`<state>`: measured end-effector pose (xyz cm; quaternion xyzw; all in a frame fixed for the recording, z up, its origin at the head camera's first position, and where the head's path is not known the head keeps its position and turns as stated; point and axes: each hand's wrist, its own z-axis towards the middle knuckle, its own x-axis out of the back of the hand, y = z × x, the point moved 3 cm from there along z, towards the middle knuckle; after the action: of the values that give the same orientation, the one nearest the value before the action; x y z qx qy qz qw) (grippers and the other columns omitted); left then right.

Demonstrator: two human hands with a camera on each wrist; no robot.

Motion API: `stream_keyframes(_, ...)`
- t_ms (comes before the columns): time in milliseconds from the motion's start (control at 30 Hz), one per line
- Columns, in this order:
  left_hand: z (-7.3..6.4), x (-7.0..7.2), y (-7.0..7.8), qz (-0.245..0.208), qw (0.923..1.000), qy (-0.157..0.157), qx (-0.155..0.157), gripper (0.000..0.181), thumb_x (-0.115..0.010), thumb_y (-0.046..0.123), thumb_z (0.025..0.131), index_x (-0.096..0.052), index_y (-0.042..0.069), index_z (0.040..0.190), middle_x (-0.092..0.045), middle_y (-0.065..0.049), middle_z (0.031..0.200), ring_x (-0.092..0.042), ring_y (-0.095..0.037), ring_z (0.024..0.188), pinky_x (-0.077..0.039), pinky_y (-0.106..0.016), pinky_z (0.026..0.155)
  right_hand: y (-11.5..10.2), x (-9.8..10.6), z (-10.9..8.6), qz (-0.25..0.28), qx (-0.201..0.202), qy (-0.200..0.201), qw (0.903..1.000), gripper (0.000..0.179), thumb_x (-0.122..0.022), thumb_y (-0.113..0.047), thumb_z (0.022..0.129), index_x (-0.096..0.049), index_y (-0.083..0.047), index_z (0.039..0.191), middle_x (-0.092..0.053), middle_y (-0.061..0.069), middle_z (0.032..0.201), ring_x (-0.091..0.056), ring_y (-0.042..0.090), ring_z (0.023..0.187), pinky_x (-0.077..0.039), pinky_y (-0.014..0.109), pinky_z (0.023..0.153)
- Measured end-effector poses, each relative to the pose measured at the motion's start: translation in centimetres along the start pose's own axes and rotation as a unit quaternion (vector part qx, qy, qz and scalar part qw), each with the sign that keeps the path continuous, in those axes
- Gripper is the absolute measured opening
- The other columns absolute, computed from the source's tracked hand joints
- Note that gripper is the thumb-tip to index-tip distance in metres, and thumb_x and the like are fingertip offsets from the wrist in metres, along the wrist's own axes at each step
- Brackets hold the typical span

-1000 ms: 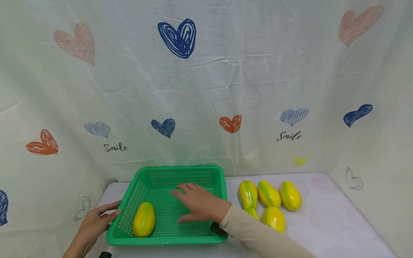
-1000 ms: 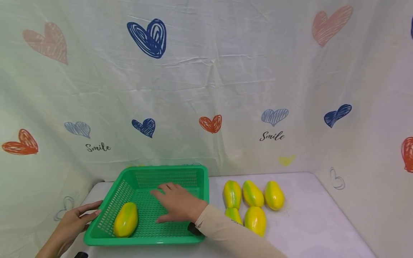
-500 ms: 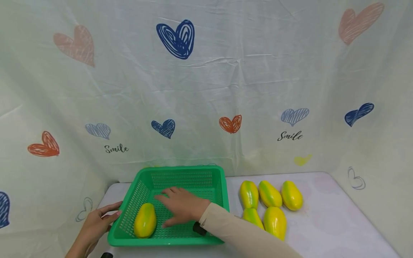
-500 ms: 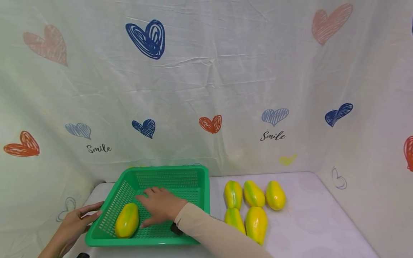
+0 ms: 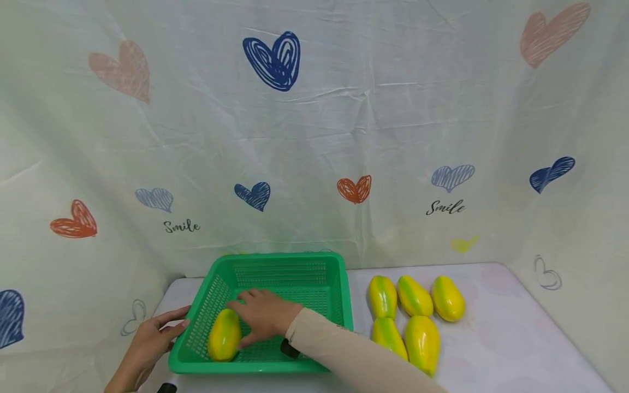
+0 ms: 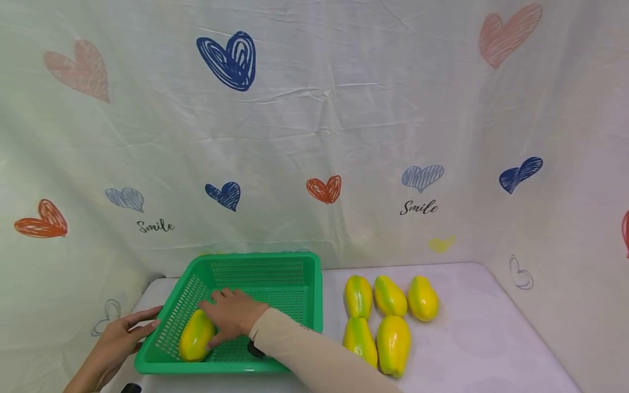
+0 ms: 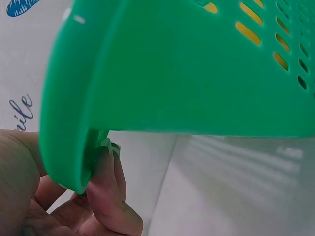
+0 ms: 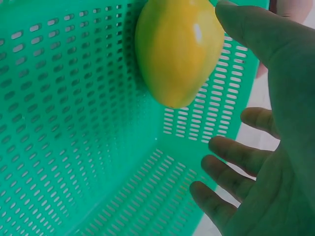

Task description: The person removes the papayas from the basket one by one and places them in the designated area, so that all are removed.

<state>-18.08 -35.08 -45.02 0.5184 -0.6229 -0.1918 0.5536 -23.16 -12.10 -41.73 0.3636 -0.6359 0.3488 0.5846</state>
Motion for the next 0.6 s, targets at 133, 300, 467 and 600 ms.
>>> stream_keyframes(133, -0.1, 0.0, 0.0, -0.006, 1.0000, 0.003, 0.004, 0.049, -0.060, 0.011, 0.090, -0.044, -0.009, 0.131, -0.049, -0.029, 0.122, -0.056, -0.024, 0.077, -0.055, -0.035, 0.069, -0.2, -0.5, 0.8, -0.003, -0.002, -0.010, 0.9999, 0.085, -0.059, -0.066, 0.075, -0.027, -0.029, 0.145, -0.035, -0.007, 0.139, -0.036, 0.010, 0.124, -0.035, 0.027, 0.101)
stream_keyframes(300, 0.0, -0.1, -0.1, -0.010, 0.9999, 0.007, 0.010, 0.049, -0.060, 0.012, 0.090, -0.044, -0.007, 0.132, -0.051, -0.027, 0.119, -0.056, -0.024, 0.077, -0.055, -0.035, 0.068, -0.3, -1.0, 1.4, -0.001, -0.005, -0.020, 0.9998, 0.084, -0.060, -0.066, 0.074, -0.028, -0.031, 0.144, -0.035, -0.007, 0.138, -0.037, 0.009, 0.122, -0.037, 0.027, 0.099)
stream_keyframes(467, 0.0, -0.1, -0.2, -0.013, 0.9998, 0.010, 0.011, 0.048, -0.061, 0.012, 0.090, -0.045, -0.006, 0.132, -0.055, -0.024, 0.115, -0.056, -0.024, 0.077, -0.055, -0.035, 0.067, -0.7, -1.3, 2.0, -0.008, -0.010, -0.032, 0.9994, 0.084, -0.061, -0.066, 0.073, -0.028, -0.033, 0.142, -0.038, -0.007, 0.134, -0.039, 0.009, 0.119, -0.038, 0.026, 0.097)
stream_keyframes(600, -0.2, -0.1, -0.1, -0.015, 0.9998, 0.011, 0.008, 0.048, -0.060, 0.012, 0.090, -0.045, -0.006, 0.132, -0.053, -0.025, 0.117, -0.057, -0.024, 0.077, -0.055, -0.035, 0.068, -0.9, -1.6, 2.4, -0.005, -0.009, -0.039, 0.9992, 0.081, -0.062, -0.065, 0.074, -0.030, -0.034, 0.141, -0.040, -0.008, 0.130, -0.040, 0.008, 0.115, -0.039, 0.025, 0.095)
